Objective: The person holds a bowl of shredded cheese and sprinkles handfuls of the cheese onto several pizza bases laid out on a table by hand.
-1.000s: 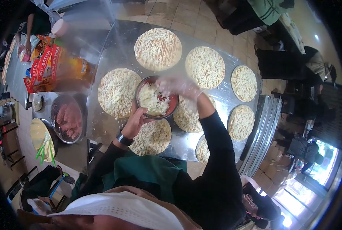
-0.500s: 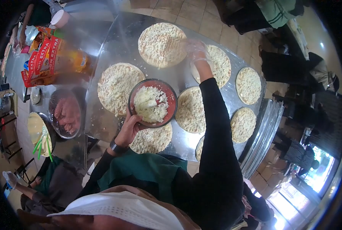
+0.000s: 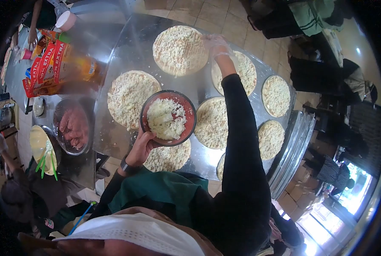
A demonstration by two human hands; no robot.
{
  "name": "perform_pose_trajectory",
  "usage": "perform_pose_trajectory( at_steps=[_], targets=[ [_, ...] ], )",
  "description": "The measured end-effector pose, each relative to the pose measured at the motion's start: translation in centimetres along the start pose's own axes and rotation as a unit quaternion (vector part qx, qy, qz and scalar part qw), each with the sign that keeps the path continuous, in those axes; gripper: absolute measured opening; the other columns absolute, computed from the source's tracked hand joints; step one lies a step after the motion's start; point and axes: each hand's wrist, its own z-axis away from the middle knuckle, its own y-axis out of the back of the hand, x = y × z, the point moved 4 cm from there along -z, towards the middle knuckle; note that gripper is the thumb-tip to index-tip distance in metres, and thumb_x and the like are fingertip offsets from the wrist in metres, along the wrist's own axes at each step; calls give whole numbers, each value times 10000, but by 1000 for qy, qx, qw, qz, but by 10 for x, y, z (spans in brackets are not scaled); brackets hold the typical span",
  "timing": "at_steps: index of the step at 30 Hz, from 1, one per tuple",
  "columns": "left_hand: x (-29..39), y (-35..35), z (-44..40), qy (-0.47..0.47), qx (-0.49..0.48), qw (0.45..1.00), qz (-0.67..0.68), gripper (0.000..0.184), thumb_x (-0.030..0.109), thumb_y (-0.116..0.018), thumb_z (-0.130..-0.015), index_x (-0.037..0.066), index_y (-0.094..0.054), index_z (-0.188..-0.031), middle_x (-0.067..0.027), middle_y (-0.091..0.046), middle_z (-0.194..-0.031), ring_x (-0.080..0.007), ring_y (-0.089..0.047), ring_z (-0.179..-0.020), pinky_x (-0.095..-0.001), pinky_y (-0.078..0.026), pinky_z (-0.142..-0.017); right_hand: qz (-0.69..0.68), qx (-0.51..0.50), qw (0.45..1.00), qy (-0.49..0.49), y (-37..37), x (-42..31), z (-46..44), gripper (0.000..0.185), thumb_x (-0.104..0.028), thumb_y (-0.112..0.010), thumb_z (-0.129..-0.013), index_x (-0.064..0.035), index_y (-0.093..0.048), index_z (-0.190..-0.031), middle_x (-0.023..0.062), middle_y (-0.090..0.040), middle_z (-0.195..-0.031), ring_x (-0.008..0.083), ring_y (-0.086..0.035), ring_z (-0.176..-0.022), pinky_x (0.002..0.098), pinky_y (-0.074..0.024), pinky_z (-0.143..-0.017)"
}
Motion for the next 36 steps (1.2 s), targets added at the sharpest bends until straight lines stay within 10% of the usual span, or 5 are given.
perform_pose_trajectory(
  at_steps=[11, 13, 17, 22, 36],
  targets=[
    [-1, 3, -8, -9, 12, 1000, 3, 691, 75, -426, -833, 167, -18, -1383, -141, -311, -1327, -289, -461, -1144, -435, -494, -857, -54, 140, 981, 124, 47, -44, 62, 405, -311, -581, -774, -143, -563, -1143, 61, -557, -1171, 238, -487, -1123, 363, -390, -943],
    [2, 2, -12, -13, 6, 1000, -3, 729, 88, -455, -817, 172, -2, -1381, -135, -300, -1327, -284, -449, -1150, -449, -485, -861, -411, 10, 911, 28, 40, -34, 92, 394, -231, -582, -778, -74, -543, -1137, 102, -561, -1148, 233, -497, -1112, 358, -404, -926],
    [4, -6, -23, -19, -9, 1000, -17, 755, 126, -492, -807, 182, -4, -1381, -119, -296, -1329, -263, -440, -1155, -429, -490, -852, -68, -243, 963, 95, 30, -108, 176, 341, -259, -627, -736, -42, -609, -998, 136, -634, -932, 248, -609, -868, 346, -487, -783],
    [-10, -15, -28, -6, -14, 999, -31, 777, 155, -503, -792, 205, -3, -1384, -112, -258, -1341, -237, -427, -1144, -409, -497, -829, 72, -175, 968, 167, -34, -106, 228, 467, -332, -632, -728, -66, -558, -1105, 139, -552, -1128, 291, -524, -1044, 342, -423, -901],
    [-15, -21, -43, -31, -10, 998, -61, 753, 122, -480, -785, 194, -23, -1379, -127, -265, -1348, -250, -462, -1111, -400, -502, -810, 2, -244, 960, 135, -15, -98, 219, 394, -349, -595, -764, -50, -549, -1017, 155, -607, -829, 338, -580, -819, 412, -455, -719]
  ],
)
